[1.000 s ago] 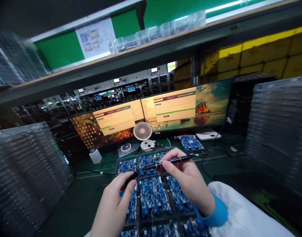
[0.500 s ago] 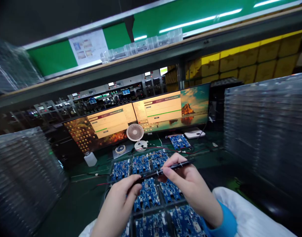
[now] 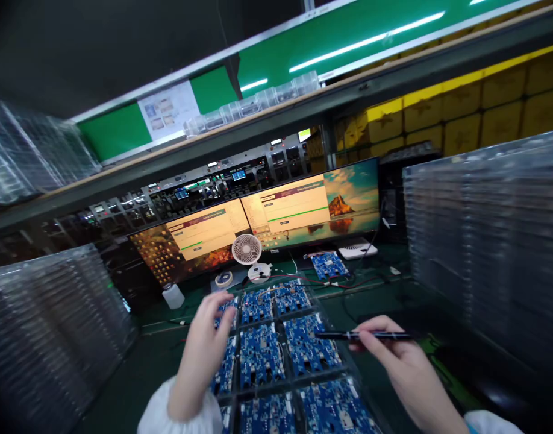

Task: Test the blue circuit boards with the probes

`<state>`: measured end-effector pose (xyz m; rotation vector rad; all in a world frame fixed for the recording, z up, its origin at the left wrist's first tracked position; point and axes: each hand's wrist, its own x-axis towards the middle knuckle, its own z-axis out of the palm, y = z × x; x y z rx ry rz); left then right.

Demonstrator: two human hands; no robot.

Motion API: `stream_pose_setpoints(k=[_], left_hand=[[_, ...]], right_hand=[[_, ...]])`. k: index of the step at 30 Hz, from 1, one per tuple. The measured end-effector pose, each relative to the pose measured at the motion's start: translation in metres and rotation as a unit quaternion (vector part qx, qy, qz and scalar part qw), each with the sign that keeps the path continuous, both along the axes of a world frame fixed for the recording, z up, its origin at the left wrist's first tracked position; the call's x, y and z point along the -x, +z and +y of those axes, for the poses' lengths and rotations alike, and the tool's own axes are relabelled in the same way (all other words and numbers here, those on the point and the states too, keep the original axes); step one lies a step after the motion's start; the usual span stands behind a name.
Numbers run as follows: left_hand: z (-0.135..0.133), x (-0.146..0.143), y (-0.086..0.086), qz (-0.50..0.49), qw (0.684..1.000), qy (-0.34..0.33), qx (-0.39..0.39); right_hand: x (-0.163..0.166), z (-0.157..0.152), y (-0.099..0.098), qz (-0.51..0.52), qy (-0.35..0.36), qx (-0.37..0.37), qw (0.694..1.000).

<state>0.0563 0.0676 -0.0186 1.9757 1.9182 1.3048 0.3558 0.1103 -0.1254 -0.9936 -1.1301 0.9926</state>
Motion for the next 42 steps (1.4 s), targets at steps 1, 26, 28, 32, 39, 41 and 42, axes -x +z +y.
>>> stream_pose_setpoints(k=[1,26,28,32,39,41,42], left_hand=[[0.017,0.012,-0.001,0.021,0.999,0.032,-0.016],[0.228,0.058,-0.116,0.313,0.887,0.101,0.325],[0.228,0.058,-0.116,0.319,0.882,0.11,0.328],[0.227,0.057,-0.115,0.326,0.877,0.129,0.328],[0.223,0.053,-0.112,0.327,0.873,0.157,0.325],[0.222,0.052,-0.111,0.325,0.873,0.164,0.324],[0.221,0.051,-0.11,0.323,0.874,0.166,0.324]], right_hand=[[-0.007,0.009,-0.009,0.036,-0.024,0.018,0.999],[-0.016,0.032,-0.042,-0.122,0.029,0.005,0.992],[-0.015,0.032,-0.042,-0.128,0.029,0.003,0.991],[-0.016,0.031,-0.042,-0.133,0.03,0.0,0.991],[-0.017,0.035,-0.044,-0.137,0.032,-0.002,0.99],[-0.017,0.036,-0.045,-0.138,0.033,-0.001,0.99],[-0.017,0.036,-0.045,-0.138,0.032,-0.002,0.99]])
